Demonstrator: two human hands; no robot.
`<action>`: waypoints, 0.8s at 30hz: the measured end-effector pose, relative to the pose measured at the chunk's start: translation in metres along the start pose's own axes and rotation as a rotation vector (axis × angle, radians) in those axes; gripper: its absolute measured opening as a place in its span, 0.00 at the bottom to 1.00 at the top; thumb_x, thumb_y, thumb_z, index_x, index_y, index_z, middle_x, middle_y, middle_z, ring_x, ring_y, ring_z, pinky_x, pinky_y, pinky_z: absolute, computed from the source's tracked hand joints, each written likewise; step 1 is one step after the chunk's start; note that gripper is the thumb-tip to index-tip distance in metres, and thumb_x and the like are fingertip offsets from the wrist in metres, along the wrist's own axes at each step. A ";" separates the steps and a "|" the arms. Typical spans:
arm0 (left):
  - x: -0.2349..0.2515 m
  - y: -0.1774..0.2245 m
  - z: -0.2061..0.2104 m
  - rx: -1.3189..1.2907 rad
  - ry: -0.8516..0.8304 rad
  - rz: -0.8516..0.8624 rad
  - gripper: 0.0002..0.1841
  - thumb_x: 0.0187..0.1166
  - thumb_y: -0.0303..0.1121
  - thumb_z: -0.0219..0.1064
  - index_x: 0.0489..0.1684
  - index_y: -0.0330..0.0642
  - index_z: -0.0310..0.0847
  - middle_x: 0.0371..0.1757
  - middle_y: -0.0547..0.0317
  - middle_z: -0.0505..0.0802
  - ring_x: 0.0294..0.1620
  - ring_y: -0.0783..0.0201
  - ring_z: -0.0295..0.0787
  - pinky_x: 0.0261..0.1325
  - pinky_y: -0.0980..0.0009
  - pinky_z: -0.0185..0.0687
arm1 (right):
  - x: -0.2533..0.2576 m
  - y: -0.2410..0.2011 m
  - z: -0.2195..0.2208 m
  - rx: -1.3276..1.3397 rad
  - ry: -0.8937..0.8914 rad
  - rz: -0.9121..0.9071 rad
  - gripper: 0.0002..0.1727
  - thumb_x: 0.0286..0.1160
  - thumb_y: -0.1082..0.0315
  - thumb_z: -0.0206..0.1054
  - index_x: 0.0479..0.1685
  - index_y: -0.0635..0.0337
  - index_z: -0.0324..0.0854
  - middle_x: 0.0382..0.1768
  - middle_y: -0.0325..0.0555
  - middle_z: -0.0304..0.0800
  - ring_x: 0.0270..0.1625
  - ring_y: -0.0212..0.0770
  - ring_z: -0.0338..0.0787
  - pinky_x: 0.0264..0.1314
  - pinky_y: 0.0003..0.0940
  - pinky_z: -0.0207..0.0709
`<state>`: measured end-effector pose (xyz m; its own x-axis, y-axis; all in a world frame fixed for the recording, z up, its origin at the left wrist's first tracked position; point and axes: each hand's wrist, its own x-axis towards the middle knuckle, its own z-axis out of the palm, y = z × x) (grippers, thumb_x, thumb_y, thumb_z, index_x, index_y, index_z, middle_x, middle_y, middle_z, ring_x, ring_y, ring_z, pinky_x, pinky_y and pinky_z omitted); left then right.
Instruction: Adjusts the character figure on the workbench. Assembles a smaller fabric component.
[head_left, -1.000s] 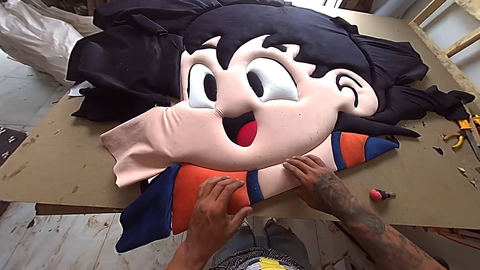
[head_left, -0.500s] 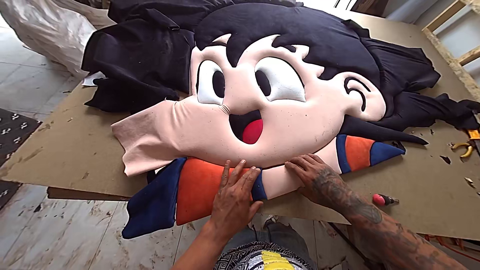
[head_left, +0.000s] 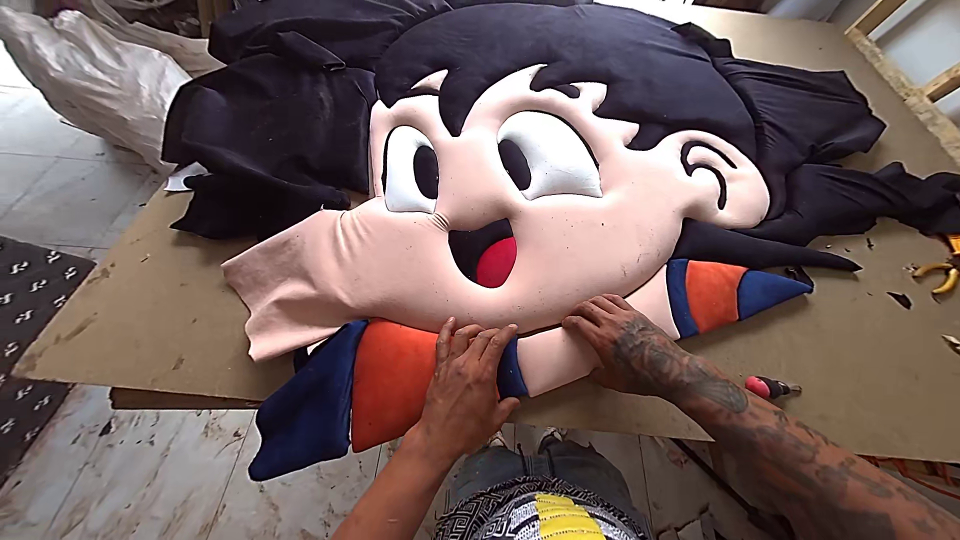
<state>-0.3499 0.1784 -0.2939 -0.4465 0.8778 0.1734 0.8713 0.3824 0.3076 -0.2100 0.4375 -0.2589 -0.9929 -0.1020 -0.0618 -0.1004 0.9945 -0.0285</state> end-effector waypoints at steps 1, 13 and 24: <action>0.001 0.001 0.000 0.006 -0.004 -0.007 0.53 0.43 0.64 0.83 0.83 0.61 0.73 0.67 0.74 0.89 0.77 0.62 0.77 0.92 0.40 0.44 | 0.000 0.000 0.000 0.001 0.000 0.001 0.40 0.34 0.49 0.86 0.60 0.48 0.86 0.59 0.39 0.89 0.66 0.45 0.85 0.77 0.48 0.73; 0.004 0.010 0.006 -0.021 0.012 -0.037 0.54 0.46 0.69 0.81 0.84 0.61 0.72 0.68 0.80 0.89 0.75 0.66 0.77 0.91 0.48 0.48 | 0.000 0.001 -0.001 0.046 0.011 0.039 0.41 0.29 0.47 0.87 0.58 0.46 0.87 0.55 0.37 0.90 0.63 0.43 0.86 0.76 0.47 0.73; 0.007 0.015 0.008 -0.019 0.048 -0.021 0.38 0.47 0.62 0.80 0.64 0.60 0.83 0.62 0.78 0.89 0.73 0.68 0.79 0.93 0.47 0.48 | -0.002 0.002 0.004 0.102 0.082 0.064 0.38 0.34 0.48 0.87 0.60 0.40 0.89 0.53 0.36 0.90 0.63 0.43 0.86 0.75 0.48 0.73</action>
<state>-0.3381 0.1932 -0.2953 -0.4742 0.8546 0.2117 0.8578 0.3944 0.3296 -0.2076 0.4398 -0.2627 -0.9994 -0.0326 0.0150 -0.0343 0.9911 -0.1289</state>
